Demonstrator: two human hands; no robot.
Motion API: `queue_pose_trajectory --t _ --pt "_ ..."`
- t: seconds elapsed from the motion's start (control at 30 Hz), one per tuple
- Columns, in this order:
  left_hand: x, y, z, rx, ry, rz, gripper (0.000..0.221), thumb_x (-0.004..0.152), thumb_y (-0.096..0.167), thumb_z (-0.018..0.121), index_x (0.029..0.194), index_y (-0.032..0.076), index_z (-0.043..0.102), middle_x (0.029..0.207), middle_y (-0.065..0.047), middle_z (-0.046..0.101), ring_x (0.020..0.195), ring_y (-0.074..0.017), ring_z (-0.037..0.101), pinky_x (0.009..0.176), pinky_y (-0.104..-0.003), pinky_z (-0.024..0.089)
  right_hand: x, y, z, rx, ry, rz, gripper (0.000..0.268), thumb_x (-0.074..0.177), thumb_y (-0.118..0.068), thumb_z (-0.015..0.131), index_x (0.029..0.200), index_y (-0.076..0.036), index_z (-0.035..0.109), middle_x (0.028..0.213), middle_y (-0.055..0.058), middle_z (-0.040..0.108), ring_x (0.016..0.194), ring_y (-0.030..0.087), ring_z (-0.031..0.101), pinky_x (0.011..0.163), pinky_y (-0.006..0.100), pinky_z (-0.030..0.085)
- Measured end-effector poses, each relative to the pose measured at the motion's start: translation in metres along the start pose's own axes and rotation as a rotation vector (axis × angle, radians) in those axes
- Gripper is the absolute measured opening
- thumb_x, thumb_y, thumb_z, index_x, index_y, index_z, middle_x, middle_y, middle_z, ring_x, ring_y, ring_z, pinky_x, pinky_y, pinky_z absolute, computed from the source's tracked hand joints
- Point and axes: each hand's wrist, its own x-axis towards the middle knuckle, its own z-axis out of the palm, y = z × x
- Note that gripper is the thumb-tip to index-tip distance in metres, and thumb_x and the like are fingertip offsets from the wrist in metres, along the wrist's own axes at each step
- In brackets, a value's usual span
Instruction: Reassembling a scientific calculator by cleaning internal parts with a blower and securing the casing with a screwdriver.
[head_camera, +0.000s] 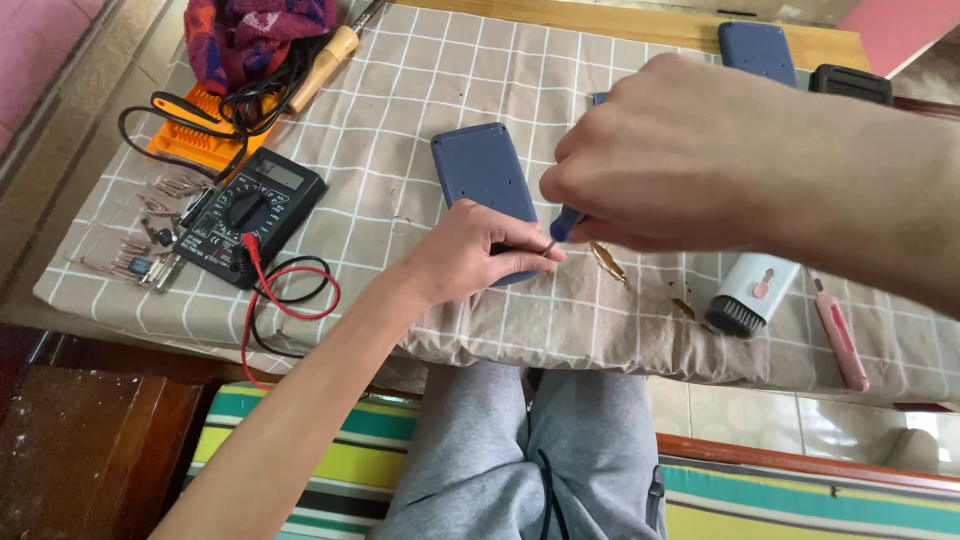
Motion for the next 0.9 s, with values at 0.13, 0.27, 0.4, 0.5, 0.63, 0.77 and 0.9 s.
queue_pose_trajectory --t 0.13,0.27,0.4,0.5,0.63,0.77,0.9 --pt "-0.001 -0.011 0.003 0.058 0.121 0.162 0.019 0.083 0.022 0.087 0.095 0.010 0.078 0.090 0.001 0.080 0.079 -0.0051 0.068 0.071 -0.025 0.049 0.009 -0.013 -0.021 0.032 -0.094 0.059 0.037 0.096 -0.048 0.057 0.089 -0.016 0.074 0.087 0.007 0.074 0.081 0.035 0.073 0.066 0.046 0.057" --pt "-0.006 -0.017 0.016 0.069 0.362 0.180 0.019 0.082 0.011 0.089 0.095 0.012 0.076 0.089 0.001 0.078 0.081 -0.0107 0.071 0.072 -0.028 0.052 0.019 -0.017 -0.022 0.104 0.001 0.096 0.025 0.086 -0.043 0.068 0.083 -0.019 0.074 0.081 0.008 0.072 0.080 0.038 0.071 0.062 0.049 0.055" --pt "-0.009 -0.027 0.016 0.076 0.320 0.231 0.016 0.085 0.000 0.084 0.096 0.009 0.077 0.082 -0.001 0.078 0.072 -0.0080 0.068 0.062 -0.027 0.051 0.025 -0.023 -0.029 0.195 -0.015 0.216 0.032 0.084 -0.046 0.067 0.091 -0.016 0.075 0.087 0.014 0.075 0.085 0.044 0.074 0.062 0.052 0.057" --pt "-0.006 -0.026 0.016 0.116 0.276 0.245 0.019 0.088 -0.008 0.077 0.079 0.008 0.070 0.058 0.002 0.042 0.058 -0.0116 0.028 0.050 -0.028 0.027 0.022 -0.022 -0.023 0.153 0.002 0.239 0.035 0.082 -0.053 0.069 0.090 -0.020 0.077 0.089 0.009 0.075 0.089 0.042 0.074 0.064 0.051 0.057" --pt "-0.006 -0.022 0.017 -0.052 0.215 0.279 0.014 0.096 0.008 0.071 0.105 0.000 0.076 0.099 -0.009 0.079 0.086 -0.0179 0.079 0.122 -0.062 0.041 0.005 -0.011 -0.012 0.153 0.074 0.060 0.045 0.081 -0.011 0.071 0.120 -0.018 0.049 0.113 0.007 0.050 0.080 0.033 0.072 0.054 0.049 0.059" --pt "-0.006 -0.021 0.018 -0.087 0.185 0.253 0.013 0.095 0.004 0.073 0.106 -0.001 0.076 0.103 -0.009 0.078 0.088 -0.0186 0.080 0.119 -0.059 0.048 0.003 0.009 0.029 -0.056 0.275 -0.196 0.034 0.085 0.001 0.065 0.105 -0.024 0.052 0.098 -0.002 0.053 0.076 0.021 0.066 0.063 0.039 0.059" --pt "-0.007 -0.014 0.015 -0.096 0.159 0.243 0.010 0.098 0.007 0.068 0.096 0.000 0.075 0.089 -0.008 0.079 0.082 -0.0180 0.080 0.121 -0.056 0.044 -0.001 0.006 0.021 -0.069 0.198 -0.136 0.017 0.104 -0.044 0.053 0.101 -0.028 0.051 0.087 -0.007 0.058 0.085 0.019 0.069 0.055 0.040 0.059"
